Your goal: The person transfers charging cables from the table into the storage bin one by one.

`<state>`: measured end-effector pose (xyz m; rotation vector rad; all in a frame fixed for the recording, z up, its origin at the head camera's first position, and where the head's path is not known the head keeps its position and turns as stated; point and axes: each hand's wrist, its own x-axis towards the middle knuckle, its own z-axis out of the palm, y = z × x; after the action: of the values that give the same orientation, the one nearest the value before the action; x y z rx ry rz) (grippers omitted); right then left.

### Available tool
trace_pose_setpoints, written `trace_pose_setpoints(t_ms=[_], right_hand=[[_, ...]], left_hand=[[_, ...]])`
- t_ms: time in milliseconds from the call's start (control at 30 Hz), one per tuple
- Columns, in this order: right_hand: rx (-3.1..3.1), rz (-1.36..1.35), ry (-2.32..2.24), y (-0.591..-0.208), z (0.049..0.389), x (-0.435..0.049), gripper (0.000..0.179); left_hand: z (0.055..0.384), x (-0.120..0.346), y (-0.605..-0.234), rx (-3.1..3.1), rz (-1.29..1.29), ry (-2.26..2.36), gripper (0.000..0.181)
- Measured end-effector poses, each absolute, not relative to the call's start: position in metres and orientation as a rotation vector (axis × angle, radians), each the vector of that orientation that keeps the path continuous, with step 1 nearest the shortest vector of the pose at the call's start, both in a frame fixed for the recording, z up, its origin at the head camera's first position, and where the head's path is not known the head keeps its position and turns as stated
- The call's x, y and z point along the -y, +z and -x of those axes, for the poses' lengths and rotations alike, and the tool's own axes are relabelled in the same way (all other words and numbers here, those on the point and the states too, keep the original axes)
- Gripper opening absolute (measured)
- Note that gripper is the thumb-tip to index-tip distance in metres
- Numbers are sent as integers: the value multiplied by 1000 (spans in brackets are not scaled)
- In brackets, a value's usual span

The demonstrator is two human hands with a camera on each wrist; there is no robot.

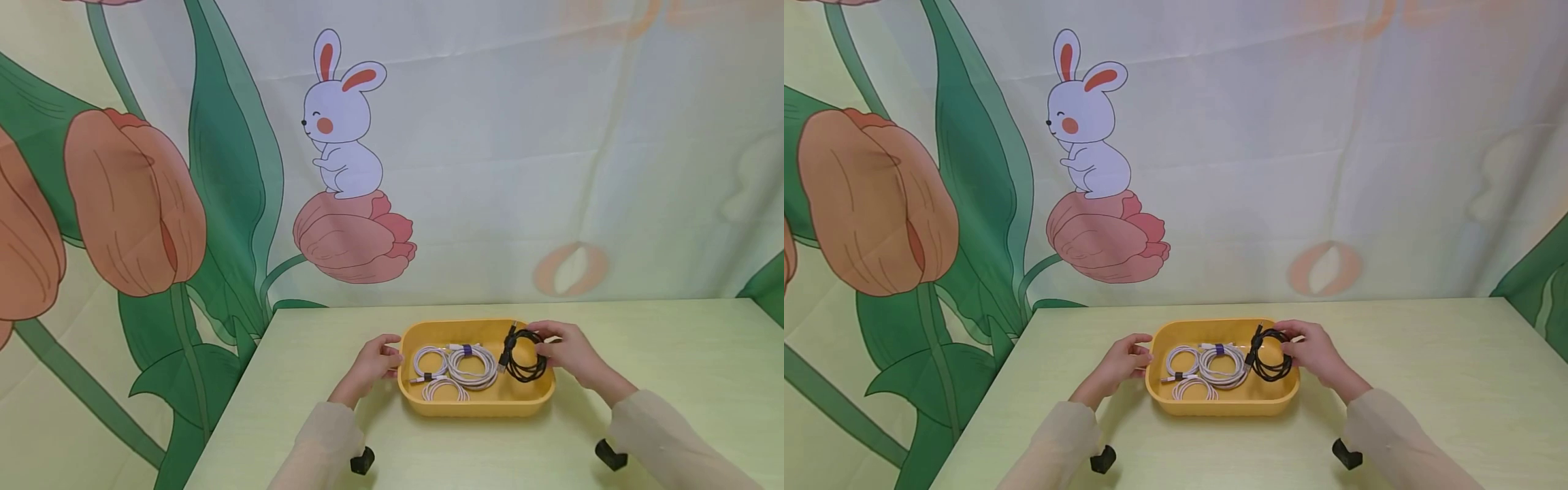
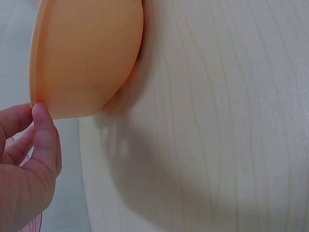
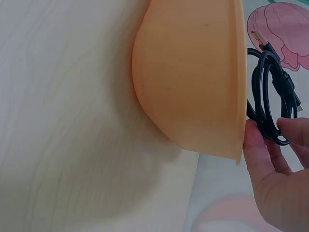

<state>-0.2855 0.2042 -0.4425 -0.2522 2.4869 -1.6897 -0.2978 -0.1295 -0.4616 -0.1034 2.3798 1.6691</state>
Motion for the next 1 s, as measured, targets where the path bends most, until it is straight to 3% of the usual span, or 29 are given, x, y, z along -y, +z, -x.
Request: trace_pose_setpoints(t_ms=[1000], right_hand=[[-2781,540,-1206,-446,289,-192,29]], left_hand=[[295,129,-459,-2400,128,1652,37]])
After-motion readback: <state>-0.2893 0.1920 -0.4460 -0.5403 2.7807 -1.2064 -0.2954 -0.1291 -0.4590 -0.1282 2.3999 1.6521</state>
